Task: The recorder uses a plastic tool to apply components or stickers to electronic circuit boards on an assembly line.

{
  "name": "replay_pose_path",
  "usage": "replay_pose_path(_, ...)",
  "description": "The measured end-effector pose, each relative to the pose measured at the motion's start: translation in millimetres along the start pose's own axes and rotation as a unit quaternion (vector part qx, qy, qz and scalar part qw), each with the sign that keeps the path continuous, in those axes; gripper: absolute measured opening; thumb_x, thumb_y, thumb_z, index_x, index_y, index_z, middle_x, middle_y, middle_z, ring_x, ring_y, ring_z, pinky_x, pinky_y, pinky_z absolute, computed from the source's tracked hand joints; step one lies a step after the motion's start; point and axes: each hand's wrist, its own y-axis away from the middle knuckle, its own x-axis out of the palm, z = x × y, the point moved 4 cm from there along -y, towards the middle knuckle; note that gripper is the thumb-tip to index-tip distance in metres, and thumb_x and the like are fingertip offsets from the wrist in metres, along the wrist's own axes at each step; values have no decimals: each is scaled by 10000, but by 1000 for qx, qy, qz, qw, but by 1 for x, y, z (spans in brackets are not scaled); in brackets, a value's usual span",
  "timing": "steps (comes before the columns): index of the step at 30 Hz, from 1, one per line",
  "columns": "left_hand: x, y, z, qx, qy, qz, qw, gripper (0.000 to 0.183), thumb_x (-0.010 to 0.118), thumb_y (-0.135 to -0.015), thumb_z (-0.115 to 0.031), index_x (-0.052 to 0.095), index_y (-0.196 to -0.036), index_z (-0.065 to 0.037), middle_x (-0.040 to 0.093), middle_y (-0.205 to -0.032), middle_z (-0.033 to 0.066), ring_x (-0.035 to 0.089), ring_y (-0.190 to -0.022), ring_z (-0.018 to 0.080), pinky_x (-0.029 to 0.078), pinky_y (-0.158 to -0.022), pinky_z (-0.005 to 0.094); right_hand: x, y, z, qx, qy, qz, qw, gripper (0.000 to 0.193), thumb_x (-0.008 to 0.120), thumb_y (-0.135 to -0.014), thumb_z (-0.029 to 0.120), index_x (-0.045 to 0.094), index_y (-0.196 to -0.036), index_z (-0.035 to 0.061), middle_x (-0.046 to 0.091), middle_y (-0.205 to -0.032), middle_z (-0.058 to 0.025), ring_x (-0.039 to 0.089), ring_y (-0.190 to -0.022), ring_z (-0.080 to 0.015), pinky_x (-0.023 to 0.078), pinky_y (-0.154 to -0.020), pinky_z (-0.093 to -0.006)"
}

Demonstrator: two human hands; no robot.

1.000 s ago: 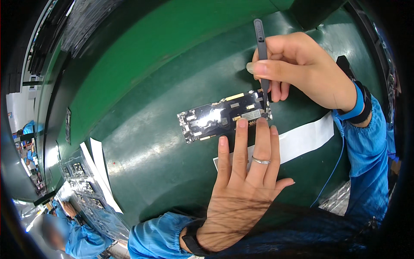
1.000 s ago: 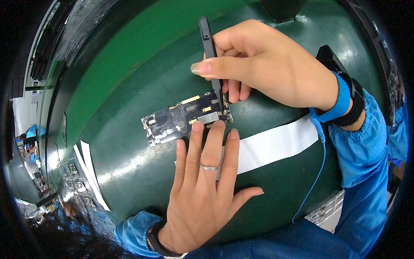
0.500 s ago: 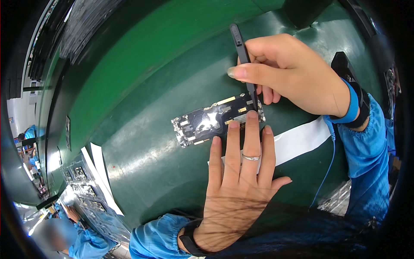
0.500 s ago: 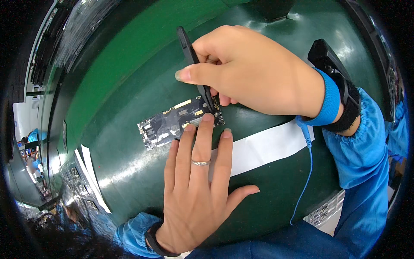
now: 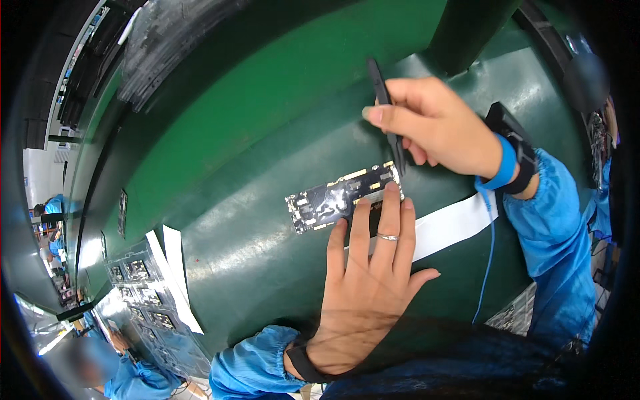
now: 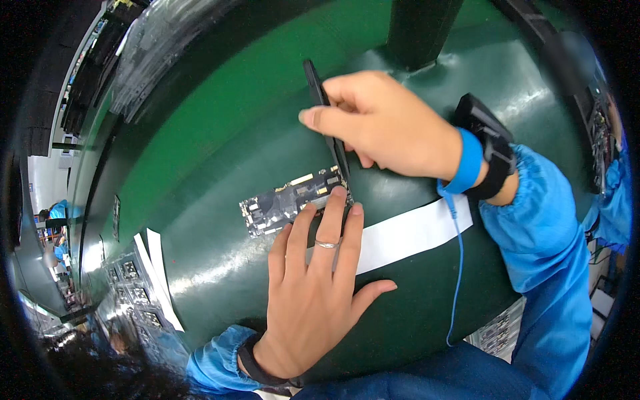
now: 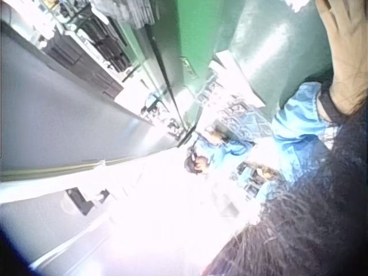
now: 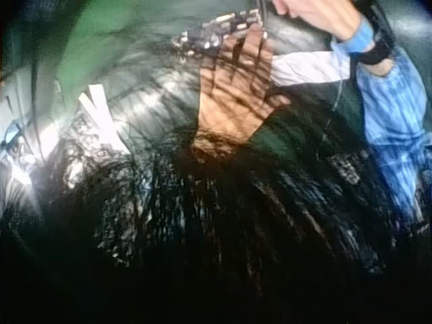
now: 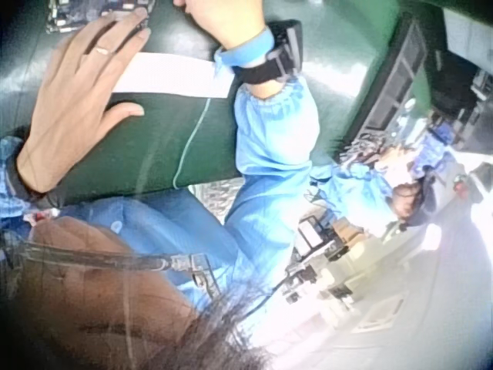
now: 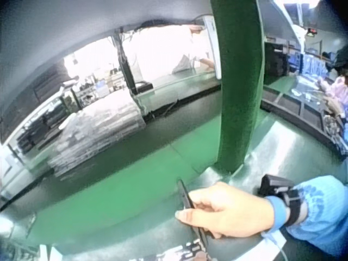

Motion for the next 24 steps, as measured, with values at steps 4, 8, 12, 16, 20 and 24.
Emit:
replay_pose_path(4,-18,1,17,-3,54,-1,999,697,752,-802,-430,548,-1340,-36,509,-1427,140,528,-1216,344,403,-1027,481,12,-5,-10,-45,-67,16,997,352,628,-1002,304,561,-768,50,503,-581,26,508,-469,-49,377,-422,-249)
replay_pose_path(8,-28,2,67,-38,28,-77,996,642,850,-724,-151,573,-1291,-38,576,-1259,170,586,-1093,344,479,-909,438,9,6,-14,-61,-105,-9,992,358,631,-1000,339,603,-818,33,583,-613,-6,562,-486,-74,430,-418,-253)
replay_pose_path(12,-32,-17,106,-116,209,34,971,379,835,-768,-152,669,-1057,28,648,-968,125,616,-832,248,489,-741,349,8,11,-30,-66,-135,-32,988,391,630,-994,387,613,-849,25,611,-648,-39,582,-497,-101,455,-405,-273)
replay_pose_path(16,-54,-30,177,-195,330,-88,919,281,787,-844,-127,686,-1043,45,639,-786,44,593,-730,91,487,-610,278,15,7,-15,-88,-128,5,988,394,629,-991,391,604,-833,31,628,-683,-51,603,-537,-109,482,-438,-278)
replay_pose_path(20,-77,-22,188,-167,-38,-244,955,619,758,-862,-319,552,-1325,36,601,-1235,297,556,-1176,457,456,-990,525,10,4,-9,-63,-62,-2,996,382,640,-984,375,593,-807,40,644,-691,-59,633,-585,-125,527,-522,-296)
replay_pose_path(24,-82,40,113,-82,153,-155,973,617,708,-904,-359,532,-1331,49,554,-1322,279,534,-1234,415,430,-1056,468,0,-7,-26,-22,-92,-96,991,297,654,-971,362,593,-858,95,549,-636,-8,536,-515,-87,440,-451,-240)
